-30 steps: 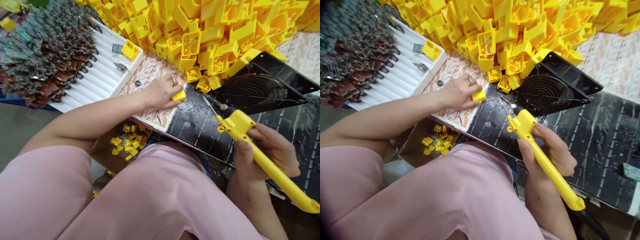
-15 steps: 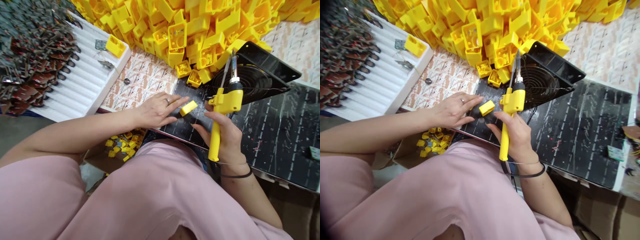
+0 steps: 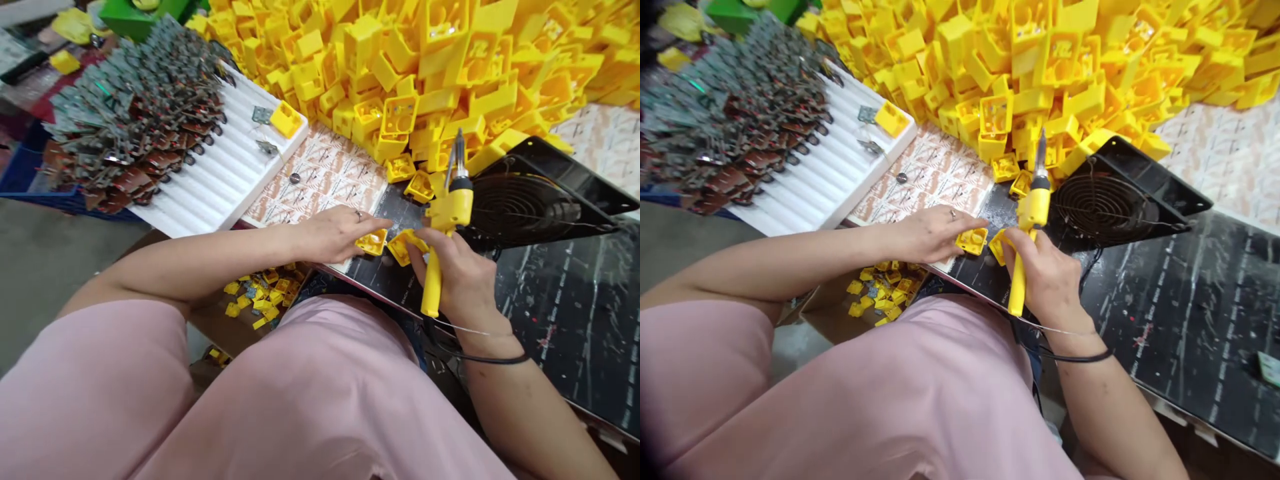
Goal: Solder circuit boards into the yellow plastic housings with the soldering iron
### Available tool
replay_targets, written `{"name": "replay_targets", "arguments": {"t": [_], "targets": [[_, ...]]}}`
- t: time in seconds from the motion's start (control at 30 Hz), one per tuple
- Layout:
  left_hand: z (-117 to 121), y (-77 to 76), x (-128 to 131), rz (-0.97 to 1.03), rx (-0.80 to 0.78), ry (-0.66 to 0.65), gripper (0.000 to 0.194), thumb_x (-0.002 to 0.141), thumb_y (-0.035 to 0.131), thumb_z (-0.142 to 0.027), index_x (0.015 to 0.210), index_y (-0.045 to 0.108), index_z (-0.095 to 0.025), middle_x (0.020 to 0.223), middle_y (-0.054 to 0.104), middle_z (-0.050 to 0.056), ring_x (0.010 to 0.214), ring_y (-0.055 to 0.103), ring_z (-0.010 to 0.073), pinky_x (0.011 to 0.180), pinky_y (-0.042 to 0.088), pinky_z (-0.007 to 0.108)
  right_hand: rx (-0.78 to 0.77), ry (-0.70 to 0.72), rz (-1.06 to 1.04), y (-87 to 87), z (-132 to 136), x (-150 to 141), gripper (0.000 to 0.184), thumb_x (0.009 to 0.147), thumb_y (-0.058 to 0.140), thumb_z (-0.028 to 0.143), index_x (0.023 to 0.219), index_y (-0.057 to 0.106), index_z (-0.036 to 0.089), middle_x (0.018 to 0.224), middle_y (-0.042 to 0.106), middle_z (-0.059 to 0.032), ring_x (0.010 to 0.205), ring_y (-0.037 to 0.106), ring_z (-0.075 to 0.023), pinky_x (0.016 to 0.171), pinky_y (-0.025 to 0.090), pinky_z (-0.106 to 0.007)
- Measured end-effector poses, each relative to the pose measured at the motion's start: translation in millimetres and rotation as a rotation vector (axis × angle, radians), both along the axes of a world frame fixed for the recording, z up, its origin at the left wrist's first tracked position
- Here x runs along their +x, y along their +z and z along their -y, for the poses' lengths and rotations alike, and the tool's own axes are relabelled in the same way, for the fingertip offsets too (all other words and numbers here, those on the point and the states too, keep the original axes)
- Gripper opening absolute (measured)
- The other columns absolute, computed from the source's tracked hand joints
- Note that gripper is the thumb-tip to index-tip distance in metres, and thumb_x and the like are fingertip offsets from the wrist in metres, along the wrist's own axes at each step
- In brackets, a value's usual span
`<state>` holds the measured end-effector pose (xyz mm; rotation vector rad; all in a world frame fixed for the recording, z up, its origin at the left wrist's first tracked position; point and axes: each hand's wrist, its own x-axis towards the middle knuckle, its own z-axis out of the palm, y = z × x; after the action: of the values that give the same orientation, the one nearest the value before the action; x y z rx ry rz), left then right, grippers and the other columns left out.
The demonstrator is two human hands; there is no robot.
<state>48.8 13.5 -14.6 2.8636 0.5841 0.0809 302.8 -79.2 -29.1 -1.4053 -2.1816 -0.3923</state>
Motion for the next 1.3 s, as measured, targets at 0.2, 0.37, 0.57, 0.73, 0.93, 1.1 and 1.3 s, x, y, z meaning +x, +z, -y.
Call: {"name": "replay_targets", "arguments": {"t": [0.2, 0.37, 0.57, 0.73, 0.93, 1.1, 1.3], "targets": [[-75.1, 52.0, -19.2, -0.256, 0.208, 0.653, 0.058, 0.11, 0.059, -0.044, 0.16, 0.056, -0.016, 0.165, 0.055, 0.018, 0.15, 0.049, 0.0387, 0.119, 0.046, 0.062, 0.018, -0.078, 0.081, -5.9, 27.8, 7.2, 0.03, 0.104, 0.071, 0.048, 0.122, 0.072, 0.023, 0.08, 0.071, -0.0009, 0.056, 0.059, -0.0119, 0.052, 0.036, -0.027], [-153.7, 50.4, -58.3, -0.376, 0.164, 1.069, 0.072, 0.103, 0.068, -0.062, 0.154, 0.057, -0.012, 0.153, 0.063, 0.015, 0.119, 0.047, 0.0263, 0.113, 0.046, 0.069, 0.023, 0.072, 0.02, -0.1, 23.8, 15.6, 0.044, 0.098, 0.078, 0.054, 0.127, 0.067, 0.023, 0.083, 0.07, -0.0029, 0.074, 0.068, -0.0222, 0.074, 0.053, -0.035], [-117.7, 63.9, -62.4, 0.146, 0.064, 0.971, 0.065, 0.095, 0.069, -0.059, 0.146, 0.061, -0.019, 0.122, 0.072, 0.006, 0.099, 0.053, 0.021, 0.107, 0.047, 0.051, -0.157, 0.21, -0.192, -11.0, 14.7, 10.6, 0.039, 0.105, 0.07, 0.041, 0.138, 0.059, 0.024, 0.099, 0.074, -0.0048, 0.085, 0.074, -0.025, 0.08, 0.062, -0.04], [-53.7, 43.7, -53.5, 0.19, -0.429, 0.508, 0.086, 0.087, 0.061, -0.058, 0.16, 0.05, -0.014, 0.13, 0.067, 0.016, 0.093, 0.066, 0.0233, 0.09, 0.057, 0.045, -0.258, 0.266, -0.251, -12.8, 12.2, 12.1, 0.039, 0.104, 0.068, 0.026, 0.142, 0.057, 0.027, 0.109, 0.077, -0.0046, 0.098, 0.078, -0.0237, 0.083, 0.063, -0.034], [-19.3, 1.9, -76.1, 0.018, -0.184, 0.189, 0.06, 0.101, 0.055, -0.04, 0.154, 0.057, -0.011, 0.155, 0.063, 0.02, 0.145, 0.059, 0.0333, 0.125, 0.044, 0.047, -0.354, 0.287, -0.265, -12.5, 5.3, 7.1, 0.048, 0.103, 0.072, 0.038, 0.146, 0.054, 0.029, 0.12, 0.076, -0.0083, 0.108, 0.076, -0.0284, 0.096, 0.063, -0.044], [-4.6, 2.4, -69.0, -0.066, -0.068, 0.241, 0.069, 0.103, 0.064, -0.037, 0.163, 0.046, -0.009, 0.149, 0.067, 0.023, 0.137, 0.066, 0.0325, 0.116, 0.05, 0.042, -0.253, 0.318, -0.198, -19.8, -9.0, -12.3, 0.051, 0.101, 0.073, 0.046, 0.145, 0.057, 0.027, 0.107, 0.074, -0.0075, 0.101, 0.075, -0.0293, 0.097, 0.063, -0.047], [-1.7, 20.9, -21.3, -0.103, -0.1, 0.157, 0.08, 0.101, 0.071, -0.044, 0.169, 0.039, -0.013, 0.157, 0.064, 0.02, 0.134, 0.067, 0.0315, 0.114, 0.052, 0.042, -0.195, 0.303, -0.187, -24.7, -8.8, -11.2, 0.049, 0.105, 0.067, 0.039, 0.151, 0.054, 0.027, 0.104, 0.074, -0.0051, 0.089, 0.075, -0.0256, 0.085, 0.065, -0.042]]}}
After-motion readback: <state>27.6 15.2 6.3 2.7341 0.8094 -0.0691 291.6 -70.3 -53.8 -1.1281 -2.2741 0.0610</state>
